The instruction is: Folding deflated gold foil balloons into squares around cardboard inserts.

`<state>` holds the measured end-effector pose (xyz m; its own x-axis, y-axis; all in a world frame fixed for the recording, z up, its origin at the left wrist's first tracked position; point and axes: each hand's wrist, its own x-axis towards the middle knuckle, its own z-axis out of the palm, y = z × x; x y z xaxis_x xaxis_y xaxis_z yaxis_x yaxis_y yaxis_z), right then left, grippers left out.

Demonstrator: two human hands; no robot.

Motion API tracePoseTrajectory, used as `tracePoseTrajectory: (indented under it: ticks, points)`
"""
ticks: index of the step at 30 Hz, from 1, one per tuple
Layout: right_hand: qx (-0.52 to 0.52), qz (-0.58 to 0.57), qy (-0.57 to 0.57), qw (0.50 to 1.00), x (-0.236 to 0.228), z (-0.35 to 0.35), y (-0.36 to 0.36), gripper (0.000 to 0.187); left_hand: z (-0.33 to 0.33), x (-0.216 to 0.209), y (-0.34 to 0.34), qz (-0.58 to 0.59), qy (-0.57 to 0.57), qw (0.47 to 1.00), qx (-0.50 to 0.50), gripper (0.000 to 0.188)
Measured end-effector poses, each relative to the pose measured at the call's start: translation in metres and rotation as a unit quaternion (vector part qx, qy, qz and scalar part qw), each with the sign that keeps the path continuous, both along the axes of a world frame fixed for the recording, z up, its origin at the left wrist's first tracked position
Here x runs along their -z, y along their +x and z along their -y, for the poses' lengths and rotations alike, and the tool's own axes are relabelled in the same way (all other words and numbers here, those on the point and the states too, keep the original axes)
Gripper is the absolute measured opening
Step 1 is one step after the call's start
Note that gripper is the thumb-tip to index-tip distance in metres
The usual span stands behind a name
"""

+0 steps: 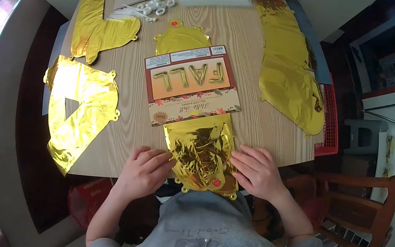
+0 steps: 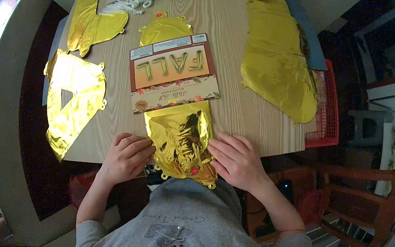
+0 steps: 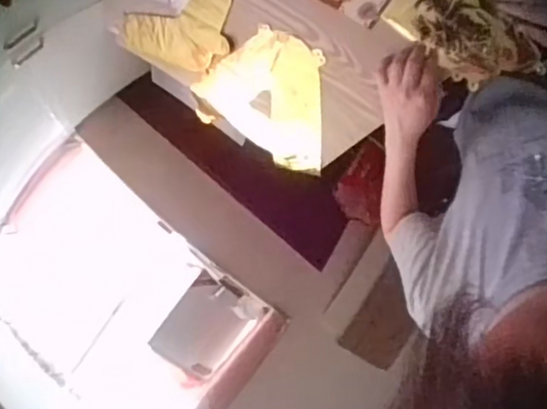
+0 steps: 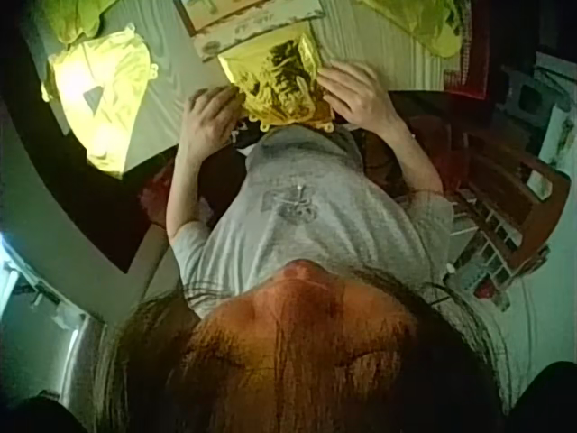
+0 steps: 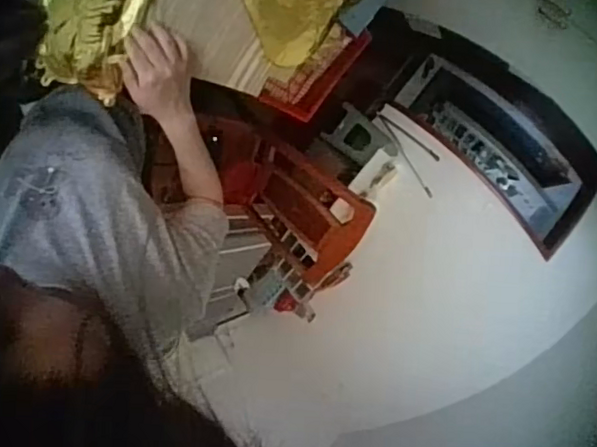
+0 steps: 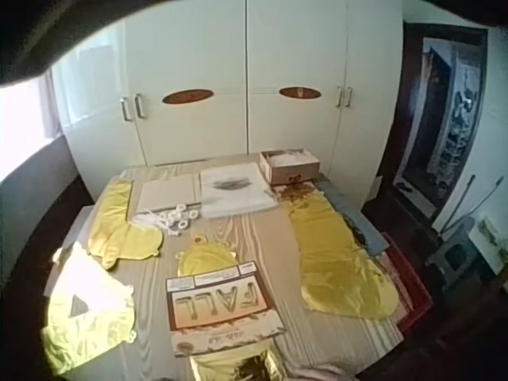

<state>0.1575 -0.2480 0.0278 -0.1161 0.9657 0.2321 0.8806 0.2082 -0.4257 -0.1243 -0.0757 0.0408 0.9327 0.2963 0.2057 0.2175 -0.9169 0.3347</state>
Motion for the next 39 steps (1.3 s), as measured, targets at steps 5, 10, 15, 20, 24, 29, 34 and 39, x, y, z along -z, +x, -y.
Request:
tracePoseTrajectory:
  ticks: [5, 10, 15, 20, 24, 29, 34, 39]
  points:
    - [0.000, -0.008, -0.010, 1.000, 0.004, -0.001, 0.000, 0.033, 0.003, 0.000, 0.002, 0.010, -0.009, 1.000, -0.013, 0.036]
    - [-0.005, -0.009, -0.009, 1.000, 0.003, -0.004, 0.000, 0.033, 0.006, 0.006, 0.002, 0.021, -0.036, 0.999, -0.022, 0.040]
    - [-0.010, -0.008, -0.002, 1.000, 0.003, -0.007, 0.000, 0.031, 0.009, 0.009, 0.001, 0.032, -0.062, 0.997, -0.023, 0.044]
    - [-0.020, 0.014, -0.010, 1.000, 0.008, -0.007, 0.001, 0.032, 0.010, 0.010, 0.000, 0.023, -0.063, 0.998, -0.019, 0.046]
    - [-0.026, 0.019, -0.004, 0.999, 0.010, -0.009, 0.001, 0.029, 0.010, 0.013, -0.001, 0.023, -0.068, 0.997, -0.019, 0.046]
    - [-0.028, 0.029, -0.003, 0.999, 0.007, -0.010, -0.001, 0.026, 0.011, 0.014, 0.000, 0.027, -0.070, 0.997, -0.021, 0.043]
    - [-0.027, 0.033, 0.005, 0.999, 0.010, -0.010, -0.001, 0.029, 0.011, 0.015, -0.001, -0.003, -0.025, 1.000, 0.001, 0.039]
    - [-0.018, 0.037, -0.028, 0.999, 0.005, -0.014, 0.000, 0.034, 0.012, 0.017, -0.002, -0.014, -0.018, 1.000, 0.002, 0.040]
